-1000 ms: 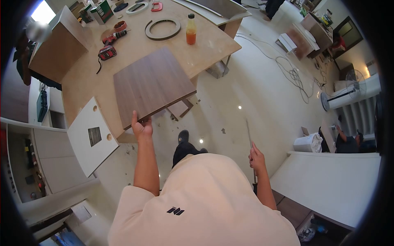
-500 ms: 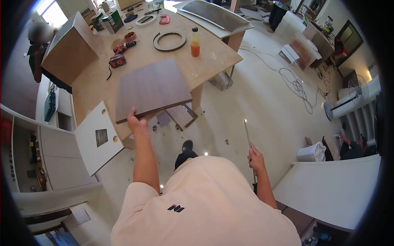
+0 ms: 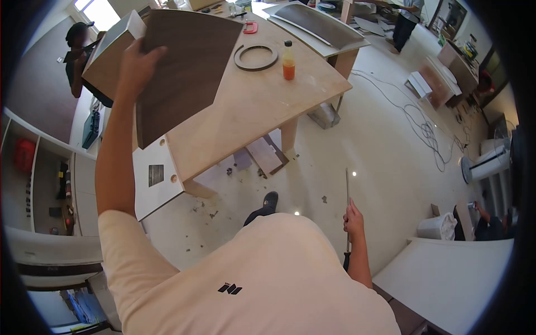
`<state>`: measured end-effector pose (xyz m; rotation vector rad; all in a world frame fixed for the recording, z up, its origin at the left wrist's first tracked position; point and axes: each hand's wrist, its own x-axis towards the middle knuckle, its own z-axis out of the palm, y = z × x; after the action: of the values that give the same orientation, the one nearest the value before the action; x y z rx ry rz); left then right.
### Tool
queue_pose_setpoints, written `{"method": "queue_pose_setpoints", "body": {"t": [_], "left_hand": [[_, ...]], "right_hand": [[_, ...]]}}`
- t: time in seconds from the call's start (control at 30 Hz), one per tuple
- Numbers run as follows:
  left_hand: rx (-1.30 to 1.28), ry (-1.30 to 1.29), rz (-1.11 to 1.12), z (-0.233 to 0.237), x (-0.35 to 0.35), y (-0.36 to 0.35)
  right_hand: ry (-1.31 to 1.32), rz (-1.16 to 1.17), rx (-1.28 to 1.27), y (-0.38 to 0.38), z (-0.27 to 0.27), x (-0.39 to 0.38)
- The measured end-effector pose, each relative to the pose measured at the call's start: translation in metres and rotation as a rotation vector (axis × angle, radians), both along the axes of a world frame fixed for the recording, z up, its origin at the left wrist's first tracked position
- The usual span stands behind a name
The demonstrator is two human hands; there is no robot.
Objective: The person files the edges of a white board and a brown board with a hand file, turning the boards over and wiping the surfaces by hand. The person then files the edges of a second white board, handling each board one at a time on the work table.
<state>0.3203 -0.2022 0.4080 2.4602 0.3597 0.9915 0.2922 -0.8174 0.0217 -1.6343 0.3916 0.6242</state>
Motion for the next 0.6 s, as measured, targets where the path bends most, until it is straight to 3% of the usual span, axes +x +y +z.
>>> {"method": "queue_pose_setpoints", "body": {"t": [0.17, 0.27, 0.47, 0.6], "left_hand": [[0.420, 0.344, 0.115, -0.046, 0.056, -0.037], [0.448, 0.376, 0.088, -0.086, 0.064, -0.068], [0.442, 0.696, 0.064, -0.167, 0.060, -0.123], [0.547, 0.513, -0.145, -0.257, 0.038, -0.159]], "right_hand": [[0.022, -0.084, -0.001, -0.003, -0.006, -0.006], [0.024, -0.153, -0.005, -0.015, -0.010, -0.019], [0.033, -0.235, -0.044, -0.043, -0.022, -0.041], [0.021, -0.249, -0.086, -0.057, -0.032, -0.047]]}}
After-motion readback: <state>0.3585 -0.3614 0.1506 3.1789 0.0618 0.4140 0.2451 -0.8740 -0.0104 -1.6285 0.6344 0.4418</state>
